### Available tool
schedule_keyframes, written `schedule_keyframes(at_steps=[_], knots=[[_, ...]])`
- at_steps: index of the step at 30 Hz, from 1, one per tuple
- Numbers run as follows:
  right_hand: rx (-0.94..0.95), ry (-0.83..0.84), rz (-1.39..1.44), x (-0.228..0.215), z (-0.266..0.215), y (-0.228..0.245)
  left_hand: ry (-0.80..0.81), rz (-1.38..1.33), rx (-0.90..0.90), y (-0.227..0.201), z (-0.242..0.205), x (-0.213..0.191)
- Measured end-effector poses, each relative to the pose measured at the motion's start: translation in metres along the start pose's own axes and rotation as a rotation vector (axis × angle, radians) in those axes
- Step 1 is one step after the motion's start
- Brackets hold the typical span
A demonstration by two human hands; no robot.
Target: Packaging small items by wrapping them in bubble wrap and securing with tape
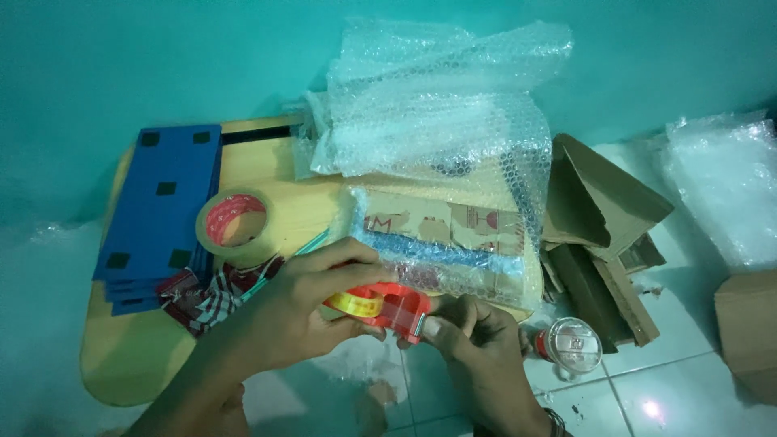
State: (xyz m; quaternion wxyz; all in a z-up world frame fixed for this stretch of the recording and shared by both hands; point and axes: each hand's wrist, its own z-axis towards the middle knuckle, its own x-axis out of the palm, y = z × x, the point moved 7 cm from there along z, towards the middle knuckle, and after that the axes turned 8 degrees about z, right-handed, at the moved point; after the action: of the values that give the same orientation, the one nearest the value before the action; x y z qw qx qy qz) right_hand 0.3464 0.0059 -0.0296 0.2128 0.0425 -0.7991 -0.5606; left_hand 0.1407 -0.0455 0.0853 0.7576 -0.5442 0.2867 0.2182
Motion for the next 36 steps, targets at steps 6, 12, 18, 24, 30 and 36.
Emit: schedule_keyframes(at_steps=[6, 12, 18, 24, 30, 36], knots=[[0.026, -0.080, -0.021, 0.002, -0.005, 0.008, -0.009, 0.055, -0.022, -0.005, -0.001, 0.001], [-0.128, -0.094, 0.001, -0.001, -0.007, 0.003, -0.046, 0.111, 0.046, -0.007, -0.001, 0.006], [-0.207, -0.083, -0.014, -0.010, 0.005, -0.013, -0.095, 0.063, 0.064, -0.011, 0.003, 0.011], [-0.112, 0.062, 0.286, -0.007, 0.010, -0.011, -0.065, 0.055, -0.023, 0.005, -0.001, 0.008], [-0.142, -0.018, 0.173, -0.013, 0.004, 0.013, -0.062, 0.142, -0.073, 0.018, -0.001, 0.006], [-0.138, -0.016, 0.036, 0.001, -0.004, 0.037, -0.090, 0.147, 0.022, 0.016, 0.000, 0.011]])
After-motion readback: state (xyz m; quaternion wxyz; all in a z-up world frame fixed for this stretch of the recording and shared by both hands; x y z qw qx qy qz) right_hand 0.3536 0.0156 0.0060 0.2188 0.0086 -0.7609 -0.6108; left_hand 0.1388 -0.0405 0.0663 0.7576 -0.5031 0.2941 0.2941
